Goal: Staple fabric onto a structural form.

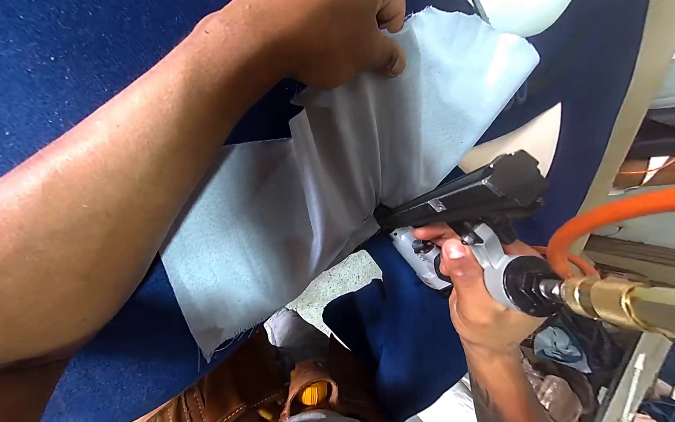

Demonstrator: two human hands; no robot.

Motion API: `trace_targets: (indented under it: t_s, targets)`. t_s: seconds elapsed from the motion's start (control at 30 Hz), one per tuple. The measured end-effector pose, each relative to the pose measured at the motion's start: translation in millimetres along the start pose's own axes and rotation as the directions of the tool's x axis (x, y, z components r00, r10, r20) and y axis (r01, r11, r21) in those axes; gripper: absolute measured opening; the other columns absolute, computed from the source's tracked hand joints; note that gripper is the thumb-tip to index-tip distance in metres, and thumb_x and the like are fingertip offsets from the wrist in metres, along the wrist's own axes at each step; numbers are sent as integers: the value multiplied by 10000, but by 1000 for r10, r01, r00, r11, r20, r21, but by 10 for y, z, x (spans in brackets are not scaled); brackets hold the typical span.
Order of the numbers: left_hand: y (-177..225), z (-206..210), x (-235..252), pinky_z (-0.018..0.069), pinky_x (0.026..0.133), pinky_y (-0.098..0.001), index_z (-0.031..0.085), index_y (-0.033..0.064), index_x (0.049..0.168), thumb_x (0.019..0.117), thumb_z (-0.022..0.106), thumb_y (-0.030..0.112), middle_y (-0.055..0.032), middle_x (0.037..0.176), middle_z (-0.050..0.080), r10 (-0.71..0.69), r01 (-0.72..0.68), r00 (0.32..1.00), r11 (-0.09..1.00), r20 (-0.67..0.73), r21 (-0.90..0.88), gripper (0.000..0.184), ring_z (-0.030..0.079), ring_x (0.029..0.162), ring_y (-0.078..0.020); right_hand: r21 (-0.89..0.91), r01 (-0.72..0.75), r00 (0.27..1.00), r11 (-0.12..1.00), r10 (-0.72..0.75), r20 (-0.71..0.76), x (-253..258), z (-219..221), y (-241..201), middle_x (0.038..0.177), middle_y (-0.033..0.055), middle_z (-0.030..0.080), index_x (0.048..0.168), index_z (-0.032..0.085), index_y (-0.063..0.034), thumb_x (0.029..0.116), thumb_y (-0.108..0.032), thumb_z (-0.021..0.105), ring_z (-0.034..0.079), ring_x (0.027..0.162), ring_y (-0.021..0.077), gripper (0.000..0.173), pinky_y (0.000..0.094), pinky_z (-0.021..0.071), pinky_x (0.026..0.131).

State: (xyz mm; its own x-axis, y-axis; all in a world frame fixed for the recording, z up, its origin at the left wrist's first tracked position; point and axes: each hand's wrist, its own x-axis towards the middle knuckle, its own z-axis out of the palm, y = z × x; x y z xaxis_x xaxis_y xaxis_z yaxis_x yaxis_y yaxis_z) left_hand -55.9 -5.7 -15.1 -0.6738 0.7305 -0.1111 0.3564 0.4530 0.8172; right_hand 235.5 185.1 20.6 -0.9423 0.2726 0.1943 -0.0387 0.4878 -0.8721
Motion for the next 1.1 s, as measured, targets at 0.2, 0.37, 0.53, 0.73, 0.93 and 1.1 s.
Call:
trace_targets:
  t_s: [0.2, 0.37, 0.53, 0.73, 0.93, 1.1]
  targets:
    - [12, 0, -17, 483, 622, -244, 670, 218, 1022, 979, 648, 489, 64, 815, 609, -39, 40, 999, 999, 10, -35, 275, 577, 698, -20, -2, -40, 999, 999, 40, 12, 78, -22, -37, 959, 134, 748, 1066, 670, -18, 920, -187, 751, 728, 795, 252, 237, 394, 629, 721]
    - [42, 13, -34, 472, 584, -283, 653, 211, 1019, 987, 623, 515, 49, 774, 582, -25, 25, 1000, 1000, 18, 14, 307, 559, 662, -49, 58, -133, 989, 989, 129, 79, 80, -217, -51, 970, 177, 739, 1062, 651, 1, 940, -178, 721, 734, 871, 348, 228, 512, 630, 839]
    - [112, -20, -125, 470, 555, -234, 680, 195, 996, 979, 662, 458, 59, 748, 605, -35, 33, 998, 998, -49, -53, 263, 556, 617, -14, 143, -160, 984, 977, 148, 97, 6, -351, -71, 969, 164, 732, 1059, 653, -23, 955, -176, 689, 732, 907, 352, 188, 527, 618, 881]
    - [136, 1, -139, 454, 524, -193, 709, 193, 945, 991, 639, 473, 73, 709, 592, -129, 127, 991, 989, -21, -75, 292, 539, 582, 8, 130, -146, 989, 981, 140, 55, -84, -377, -130, 1056, 191, 738, 1139, 636, 5, 939, -158, 729, 731, 949, 355, 274, 497, 622, 869]
    - [862, 109, -744, 518, 747, -573, 721, 113, 1041, 996, 616, 371, -128, 954, 695, 120, 7, 938, 932, -326, 362, 281, 668, 890, -320, 260, -70, 983, 963, 111, -143, -242, -808, 3, 932, 103, 708, 1016, 654, -79, 955, -207, 681, 714, 918, 329, 144, 546, 594, 908]
    - [1050, 1153, -1180, 550, 829, -496, 731, 161, 993, 935, 698, 388, -34, 943, 676, 140, -89, 987, 890, -82, 448, 237, 662, 932, -248, 435, -73, 890, 898, 255, -377, -449, -1412, 419, 850, 22, 706, 785, 606, -191, 1017, -256, 472, 697, 1010, 271, 276, 516, 536, 994]
